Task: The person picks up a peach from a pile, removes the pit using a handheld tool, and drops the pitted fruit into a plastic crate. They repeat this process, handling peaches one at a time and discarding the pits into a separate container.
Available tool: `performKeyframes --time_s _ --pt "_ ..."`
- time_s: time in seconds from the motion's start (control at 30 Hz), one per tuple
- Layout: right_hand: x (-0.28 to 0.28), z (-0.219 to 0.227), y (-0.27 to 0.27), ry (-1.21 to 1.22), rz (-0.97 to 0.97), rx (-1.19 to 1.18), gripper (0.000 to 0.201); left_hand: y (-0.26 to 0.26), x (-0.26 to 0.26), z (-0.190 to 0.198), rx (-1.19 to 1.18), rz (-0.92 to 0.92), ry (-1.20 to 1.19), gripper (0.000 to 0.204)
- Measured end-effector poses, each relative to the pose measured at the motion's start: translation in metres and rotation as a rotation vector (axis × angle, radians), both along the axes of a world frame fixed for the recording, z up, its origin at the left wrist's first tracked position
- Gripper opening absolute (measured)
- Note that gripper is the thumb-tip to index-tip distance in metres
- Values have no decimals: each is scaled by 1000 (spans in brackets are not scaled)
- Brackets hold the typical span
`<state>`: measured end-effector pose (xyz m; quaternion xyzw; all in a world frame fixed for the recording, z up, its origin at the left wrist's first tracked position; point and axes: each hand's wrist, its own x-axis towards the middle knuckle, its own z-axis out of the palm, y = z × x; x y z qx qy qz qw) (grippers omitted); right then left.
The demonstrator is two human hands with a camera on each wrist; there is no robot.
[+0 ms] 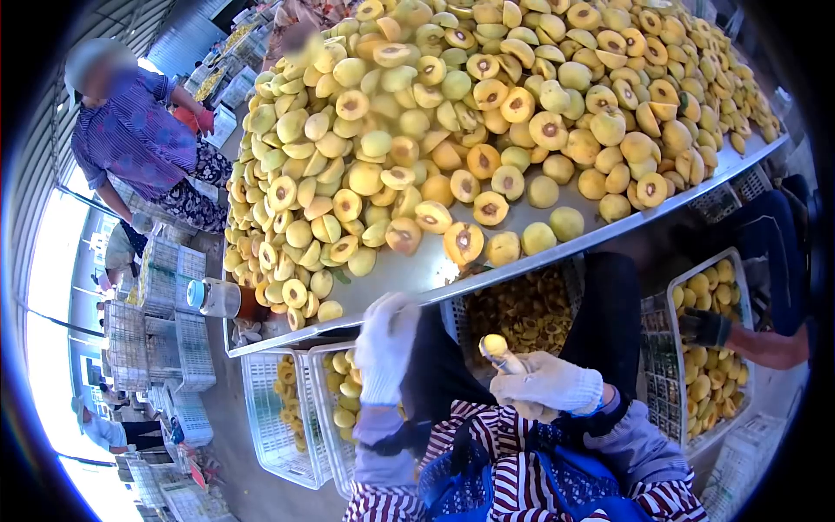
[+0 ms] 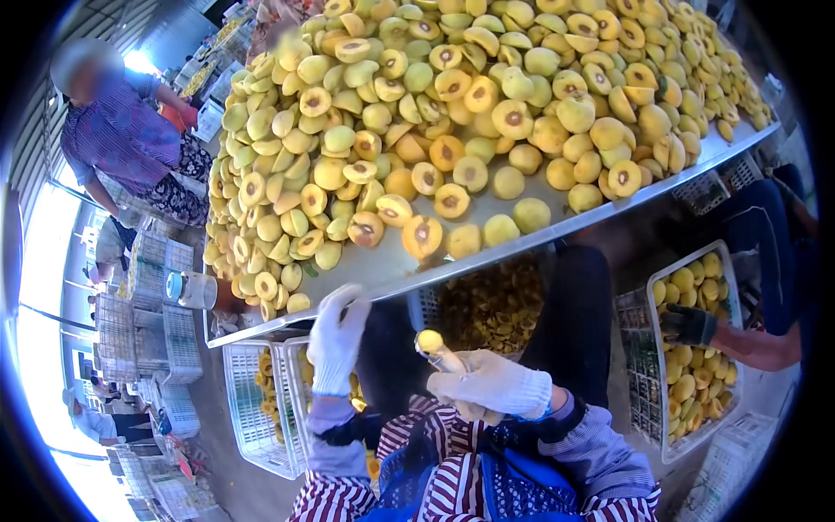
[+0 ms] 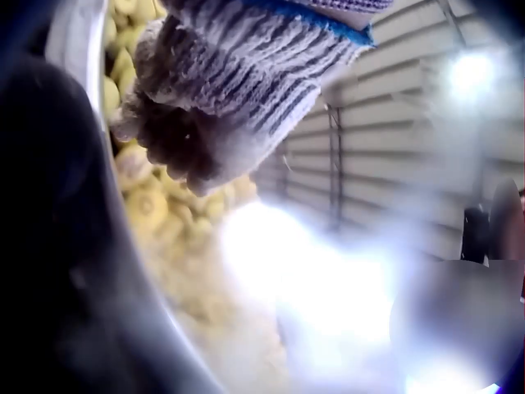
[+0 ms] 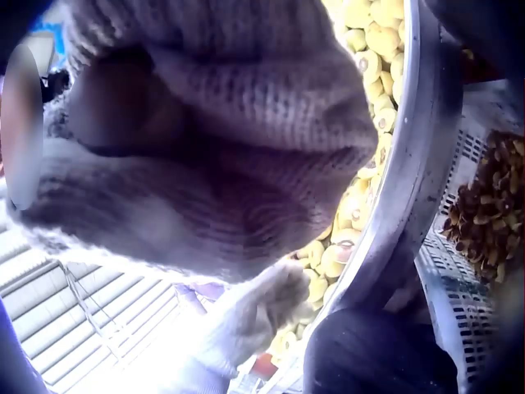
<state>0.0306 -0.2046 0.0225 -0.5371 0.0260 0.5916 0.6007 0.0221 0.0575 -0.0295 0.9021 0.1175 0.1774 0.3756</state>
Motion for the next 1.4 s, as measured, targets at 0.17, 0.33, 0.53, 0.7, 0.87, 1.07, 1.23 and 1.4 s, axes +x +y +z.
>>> performKeyframes --time_s 0.17,0.33,0.53,0.7,0.87,1.07,1.23,1.4 --pt "2 -3 -4 -73 -18 -74 29 -43 110 -15 291 -39 502 56" --pt "3 -9 -11 -105 -86 -86 33 -57 146 -62 116 -73 302 61" --pt "4 -14 -8 -132 -93 -61 28 -46 107 -21 -1274 -95 197 54" --pt "5 -10 -1 -507 68 -319 38 -54 39 39 -522 -482 160 48" --pt "-4 28 3 -486 -321 -212 38 -44 16 46 -1151 -260 211 48" --pt "-5 6 17 -1142 -533 -329 38 -73 -11 43 -885 -451 202 41" --pt "-3 -6 24 -1388 -574 -548 35 -90 -10 51 -483 -280 88 53" --pt "-1 -7 34 -1404 -679 -496 32 -91 -11 49 -423 -216 56 55"
